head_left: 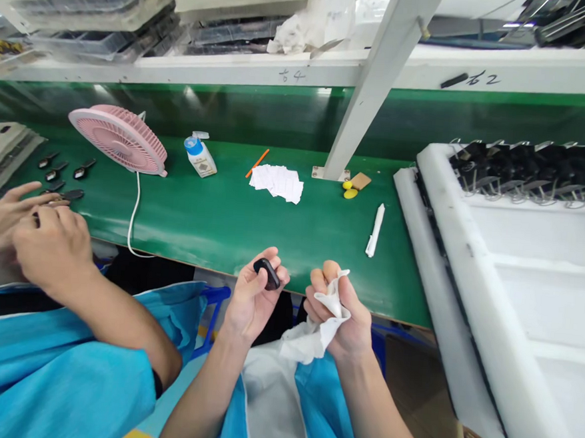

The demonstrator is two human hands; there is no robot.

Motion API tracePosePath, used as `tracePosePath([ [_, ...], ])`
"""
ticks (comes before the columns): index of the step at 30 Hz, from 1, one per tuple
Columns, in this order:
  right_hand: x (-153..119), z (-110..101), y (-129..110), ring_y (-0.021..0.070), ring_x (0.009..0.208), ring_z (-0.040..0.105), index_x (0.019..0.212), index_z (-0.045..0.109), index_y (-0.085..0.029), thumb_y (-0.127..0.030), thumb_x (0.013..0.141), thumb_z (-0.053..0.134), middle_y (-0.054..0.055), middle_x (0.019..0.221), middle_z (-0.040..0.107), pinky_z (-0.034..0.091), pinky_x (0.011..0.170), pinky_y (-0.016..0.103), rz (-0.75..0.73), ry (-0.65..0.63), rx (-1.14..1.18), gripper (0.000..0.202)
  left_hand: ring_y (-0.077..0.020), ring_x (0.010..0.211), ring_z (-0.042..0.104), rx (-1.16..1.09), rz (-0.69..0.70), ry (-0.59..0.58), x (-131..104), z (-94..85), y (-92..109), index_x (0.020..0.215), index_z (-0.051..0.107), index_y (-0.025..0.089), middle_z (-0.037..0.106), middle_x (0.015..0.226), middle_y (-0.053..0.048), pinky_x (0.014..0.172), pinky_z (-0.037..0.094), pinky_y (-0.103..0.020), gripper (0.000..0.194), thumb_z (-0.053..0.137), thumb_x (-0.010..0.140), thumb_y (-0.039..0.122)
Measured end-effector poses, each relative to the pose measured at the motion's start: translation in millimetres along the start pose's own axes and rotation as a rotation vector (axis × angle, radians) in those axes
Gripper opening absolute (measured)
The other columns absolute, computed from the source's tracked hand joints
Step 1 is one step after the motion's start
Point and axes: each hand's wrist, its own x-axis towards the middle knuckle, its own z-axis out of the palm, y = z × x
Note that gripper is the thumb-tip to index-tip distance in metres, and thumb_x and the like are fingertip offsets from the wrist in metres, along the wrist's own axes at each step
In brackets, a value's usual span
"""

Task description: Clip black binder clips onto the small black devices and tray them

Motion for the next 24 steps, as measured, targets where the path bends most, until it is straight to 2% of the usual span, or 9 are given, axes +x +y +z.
tracePosePath([
  [3,0,0,-1,0.0036,0.04,0.011,0.078,0.043,-0.022,-0.043,0.086,0.083,-0.007,0.067,0.047,0.011,0.037,0.021,-0.008,-0.008,0.019,0.046,-0.0125,0.079,0.053,-0.14,-0.079,0.025,-2,5.4,0,0.091,0.069,0.021,0.049,0.084,0.0,0.076,0.052,-0.027,0.039,0.092,0.07,0.046],
  [8,1,0,-2,0.0041,0.041,0.013,0.078,0.046,-0.021,-0.042,0.088,0.081,-0.007,0.068,0.051,0.012,0.037,0.021,-0.021,-0.039,0.028,0.042,-0.0111,0.073,0.047,-0.296,-0.139,0.033,-6,13.6,0,0.089,0.064,0.02,0.043,0.077,0.002,0.07,0.046,-0.024,0.038,0.091,0.073,0.041],
  [14,2,2,-1,0.0045,0.041,0.012,0.079,0.048,-0.021,-0.041,0.089,0.08,-0.007,0.069,0.052,0.011,0.037,0.021,-0.023,-0.043,0.047,0.039,-0.0112,0.067,0.043,-0.31,-0.147,0.039,-7,14.1,-1,0.083,0.057,0.02,0.04,0.074,0.004,0.065,0.041,-0.024,0.044,0.093,0.07,0.041],
  [24,2,1,0,0.004,0.041,0.015,0.08,0.048,-0.021,-0.042,0.092,0.076,-0.007,0.07,0.051,0.013,0.038,0.021,-0.034,-0.051,0.038,0.037,-0.0094,0.066,0.045,-0.366,-0.156,0.083,-7,17.3,-1,0.083,0.06,0.019,0.045,0.075,0.003,0.064,0.045,-0.021,0.044,0.096,0.065,0.035],
])
